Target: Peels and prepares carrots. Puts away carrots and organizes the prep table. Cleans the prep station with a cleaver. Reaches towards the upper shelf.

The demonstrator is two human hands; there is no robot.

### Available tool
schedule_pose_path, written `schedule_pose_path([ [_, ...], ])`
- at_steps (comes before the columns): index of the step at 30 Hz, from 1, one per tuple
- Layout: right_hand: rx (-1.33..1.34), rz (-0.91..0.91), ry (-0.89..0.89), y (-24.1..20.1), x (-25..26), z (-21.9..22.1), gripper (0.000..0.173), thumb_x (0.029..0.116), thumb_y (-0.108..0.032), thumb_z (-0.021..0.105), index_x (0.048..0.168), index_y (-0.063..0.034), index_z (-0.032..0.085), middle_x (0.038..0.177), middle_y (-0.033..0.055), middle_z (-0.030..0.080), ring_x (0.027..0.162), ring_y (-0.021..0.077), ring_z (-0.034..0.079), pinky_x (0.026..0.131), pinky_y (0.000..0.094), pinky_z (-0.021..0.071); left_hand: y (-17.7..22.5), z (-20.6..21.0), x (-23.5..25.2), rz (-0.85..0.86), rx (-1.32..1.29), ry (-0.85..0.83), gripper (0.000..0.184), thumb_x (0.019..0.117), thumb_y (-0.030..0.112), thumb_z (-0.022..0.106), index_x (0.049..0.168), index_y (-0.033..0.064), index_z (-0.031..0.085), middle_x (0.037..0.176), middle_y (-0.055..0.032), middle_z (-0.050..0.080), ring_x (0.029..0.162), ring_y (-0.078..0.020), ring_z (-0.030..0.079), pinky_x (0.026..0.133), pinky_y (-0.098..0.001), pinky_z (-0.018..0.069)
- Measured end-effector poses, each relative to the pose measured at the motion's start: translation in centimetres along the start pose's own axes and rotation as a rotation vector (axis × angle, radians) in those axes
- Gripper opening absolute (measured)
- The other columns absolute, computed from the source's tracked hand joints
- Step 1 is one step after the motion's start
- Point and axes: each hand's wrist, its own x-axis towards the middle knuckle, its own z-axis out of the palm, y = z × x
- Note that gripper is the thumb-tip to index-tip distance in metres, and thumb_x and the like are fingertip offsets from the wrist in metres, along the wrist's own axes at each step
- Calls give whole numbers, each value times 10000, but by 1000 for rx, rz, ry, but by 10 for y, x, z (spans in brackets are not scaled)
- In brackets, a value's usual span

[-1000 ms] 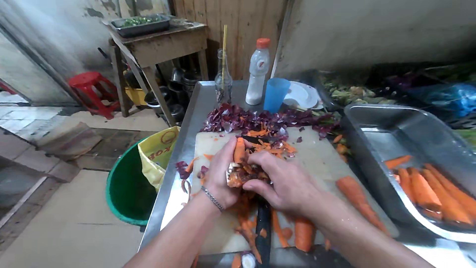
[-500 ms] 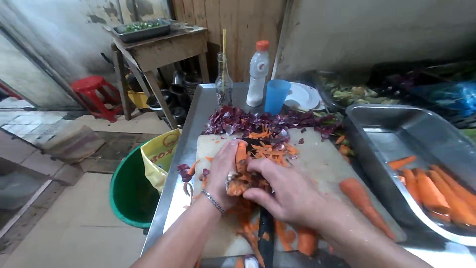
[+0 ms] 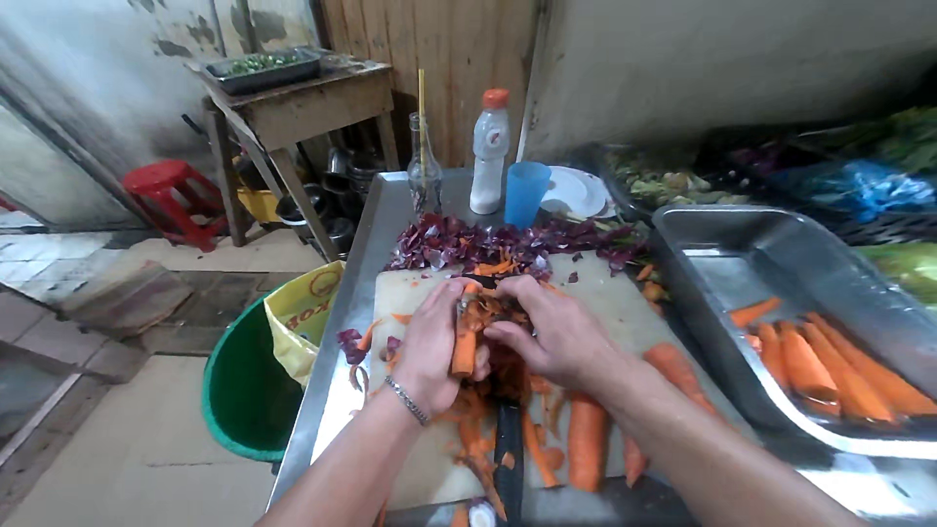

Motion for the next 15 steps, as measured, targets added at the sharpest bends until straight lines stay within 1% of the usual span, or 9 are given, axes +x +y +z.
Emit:
schedule_pose_path([
  [2,14,140,-22,6,2,-3,455,1053,-451,523,1251,-46,588,959,108,692,745,265,706,599,472,587,0,1,-1,-16,34,-31,414,1121,465,268,1254,183,540,672,-44,528,431,-110,487,390,-239,462],
  [4,78,292,-38,13,6,-8,427,1065,-447,510,1263,-73,567,948,99,681,786,260,699,652,488,585,-2,2,0,-25,53,-64,424,1126,438,245,1272,159,528,685,-57,540,440,-117,501,404,-241,471],
  [5,112,343,-42,14,6,-11,423,1069,-452,492,1268,-86,564,956,89,683,803,245,700,668,482,587,-3,1,1,-31,50,-70,441,1124,443,241,1260,144,533,697,-60,546,447,-118,505,410,-242,475],
  [7,164,398,-65,11,7,-16,430,1074,-461,456,1277,-97,558,972,70,683,827,214,697,687,460,586,-4,-1,4,-61,39,-46,497,1115,500,235,1217,130,552,729,-55,562,461,-116,506,418,-241,475],
  [9,165,395,-104,5,7,-17,449,1067,-488,446,1286,-114,561,950,51,689,826,204,704,689,466,591,-5,-3,6,-78,18,4,547,1105,529,237,1174,122,596,742,-49,569,462,-110,489,415,-237,457],
  [11,141,338,-128,-6,6,-13,455,1049,-508,474,1273,-126,578,894,37,687,767,204,698,646,473,587,-6,-2,6,-80,4,55,530,1105,522,262,1075,122,609,720,-42,566,461,-105,475,411,-232,434],
  [13,115,255,-156,-16,3,-6,459,1041,-522,487,1267,-135,588,919,35,692,768,207,701,632,465,586,-6,-1,5,-74,-19,98,506,1097,517,313,1033,129,632,666,-32,561,458,-101,482,408,-232,424],
  [14,98,232,-175,-19,3,-4,460,1046,-526,484,1284,-146,588,967,38,699,798,210,709,647,461,591,-6,-1,4,-76,-24,105,485,1096,513,327,1016,137,623,653,-27,557,454,-97,485,404,-229,425],
  [15,85,230,-186,-18,3,-2,449,1051,-517,486,1286,-147,585,969,45,699,794,220,711,642,462,590,-7,-1,3,-72,-25,89,489,1102,500,305,1007,135,616,652,-28,551,451,-95,477,402,-227,419],
])
